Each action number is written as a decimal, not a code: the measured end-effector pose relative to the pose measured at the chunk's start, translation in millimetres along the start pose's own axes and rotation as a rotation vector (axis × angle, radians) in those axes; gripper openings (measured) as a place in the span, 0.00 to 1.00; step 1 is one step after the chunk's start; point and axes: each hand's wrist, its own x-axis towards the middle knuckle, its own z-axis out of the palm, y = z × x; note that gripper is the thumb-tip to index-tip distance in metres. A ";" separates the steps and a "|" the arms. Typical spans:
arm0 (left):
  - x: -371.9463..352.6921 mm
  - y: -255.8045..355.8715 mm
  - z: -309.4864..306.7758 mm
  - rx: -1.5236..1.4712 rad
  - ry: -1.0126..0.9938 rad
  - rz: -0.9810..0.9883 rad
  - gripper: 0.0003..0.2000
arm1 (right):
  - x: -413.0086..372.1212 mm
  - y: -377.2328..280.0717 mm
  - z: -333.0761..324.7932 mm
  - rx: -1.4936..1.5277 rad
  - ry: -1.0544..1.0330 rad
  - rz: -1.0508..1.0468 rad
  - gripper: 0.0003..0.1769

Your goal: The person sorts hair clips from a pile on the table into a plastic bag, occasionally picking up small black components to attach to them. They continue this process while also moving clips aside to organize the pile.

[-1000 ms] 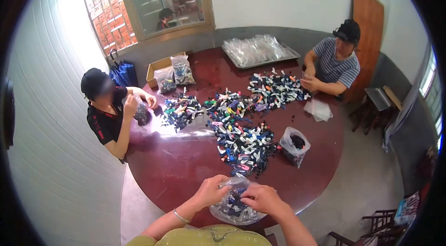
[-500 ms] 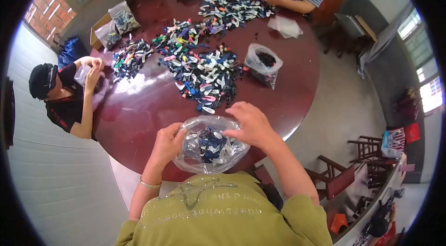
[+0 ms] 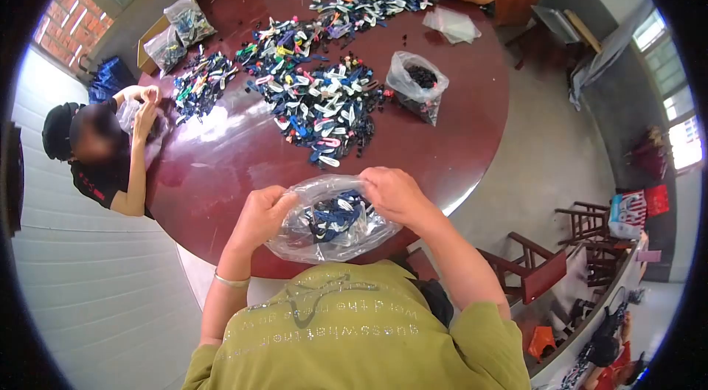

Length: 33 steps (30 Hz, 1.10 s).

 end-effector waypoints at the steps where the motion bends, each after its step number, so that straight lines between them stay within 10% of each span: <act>1: -1.8 5.8 -3.0 0.131 0.045 0.027 0.12 | 2.7 -0.8 1.0 0.090 -0.048 0.081 0.08; 4: -17.1 33.0 2.7 0.537 0.369 0.348 0.23 | 7.5 1.8 8.0 0.284 -0.138 0.225 0.12; 7: -25.3 48.3 8.1 0.608 0.263 0.443 0.34 | 9.4 5.4 20.0 0.355 -0.148 0.204 0.13; 15: -22.1 2.7 35.0 0.961 -0.021 0.113 0.33 | 3.8 -0.4 24.1 0.749 -0.203 0.381 0.11; 33: -9.3 -10.3 -0.8 -0.467 -0.292 -0.144 0.08 | 17.4 29.2 11.7 0.994 -0.333 0.360 0.09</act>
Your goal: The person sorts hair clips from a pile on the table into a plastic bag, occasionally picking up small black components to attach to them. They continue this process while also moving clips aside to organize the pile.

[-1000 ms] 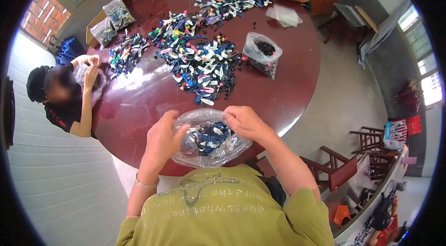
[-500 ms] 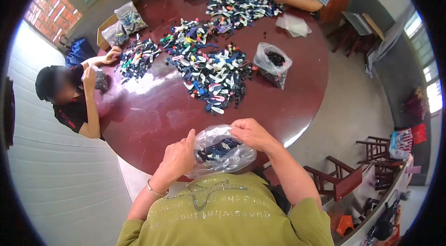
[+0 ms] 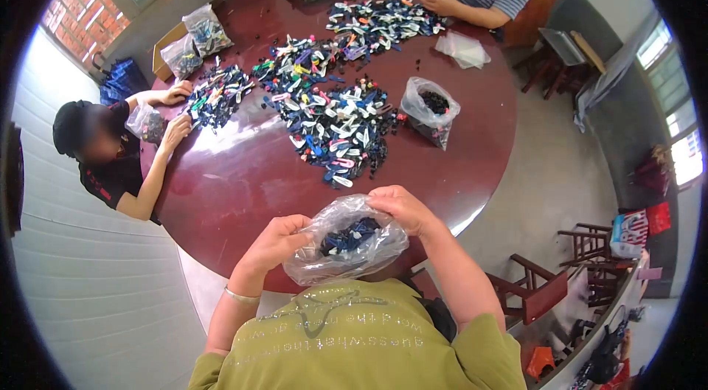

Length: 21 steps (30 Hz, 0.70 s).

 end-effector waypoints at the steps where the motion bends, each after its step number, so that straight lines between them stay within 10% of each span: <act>1: 2.6 -6.3 0.3 -0.117 -0.032 -0.020 0.09 | 1.6 2.2 0.6 -0.105 0.044 -0.006 0.09; 11: -1.2 -30.6 -25.9 -0.120 0.183 0.168 0.16 | 4.2 -27.1 -1.1 -0.431 0.339 -0.099 0.17; 21: 86.1 -95.3 -45.8 0.560 0.735 0.472 0.07 | 125.2 -13.6 10.3 -1.412 0.254 -0.834 0.30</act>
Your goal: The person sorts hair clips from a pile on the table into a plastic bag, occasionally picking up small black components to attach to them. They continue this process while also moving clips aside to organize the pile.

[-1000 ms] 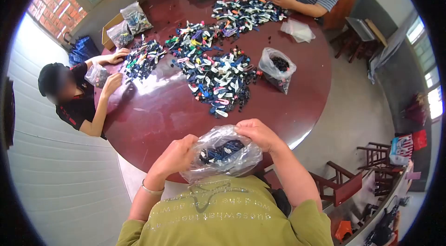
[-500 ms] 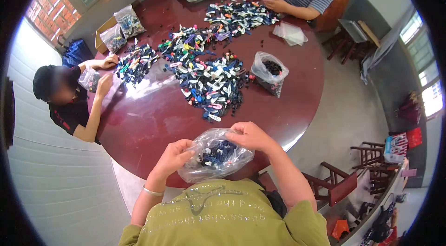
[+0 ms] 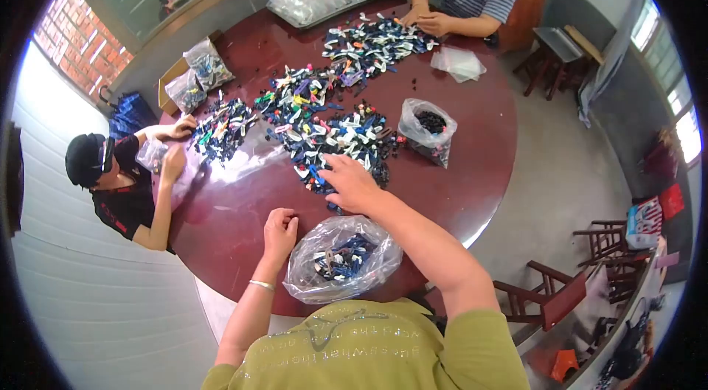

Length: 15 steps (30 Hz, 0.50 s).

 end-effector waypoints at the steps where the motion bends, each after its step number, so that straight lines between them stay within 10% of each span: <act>1: -0.7 -2.7 3.3 0.022 0.030 0.059 0.06 | 4.4 1.3 7.3 -0.063 -0.041 0.004 0.33; 4: -3.1 -6.8 7.6 0.208 0.132 0.335 0.07 | 10.5 7.4 15.6 -0.224 -0.164 0.000 0.40; 15: -4.3 -5.8 11.0 0.240 0.123 0.297 0.07 | -33.0 21.6 17.5 -0.160 -0.076 -0.103 0.30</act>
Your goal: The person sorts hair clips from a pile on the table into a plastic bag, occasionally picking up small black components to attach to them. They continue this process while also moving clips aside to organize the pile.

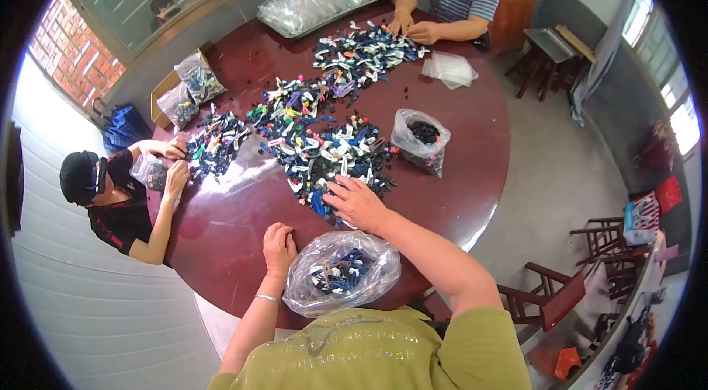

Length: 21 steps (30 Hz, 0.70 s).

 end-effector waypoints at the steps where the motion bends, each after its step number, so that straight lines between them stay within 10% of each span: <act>1: -0.4 -1.4 1.3 0.000 0.004 0.001 0.07 | -2.3 -0.3 1.8 0.028 0.091 -0.002 0.26; 14: -0.4 1.7 -2.1 -0.016 -0.014 -0.056 0.07 | 0.1 11.7 -0.5 0.274 0.419 0.208 0.06; 21: 1.8 5.2 -4.1 -0.023 0.012 -0.056 0.06 | 1.8 3.8 -18.4 1.053 0.503 0.880 0.09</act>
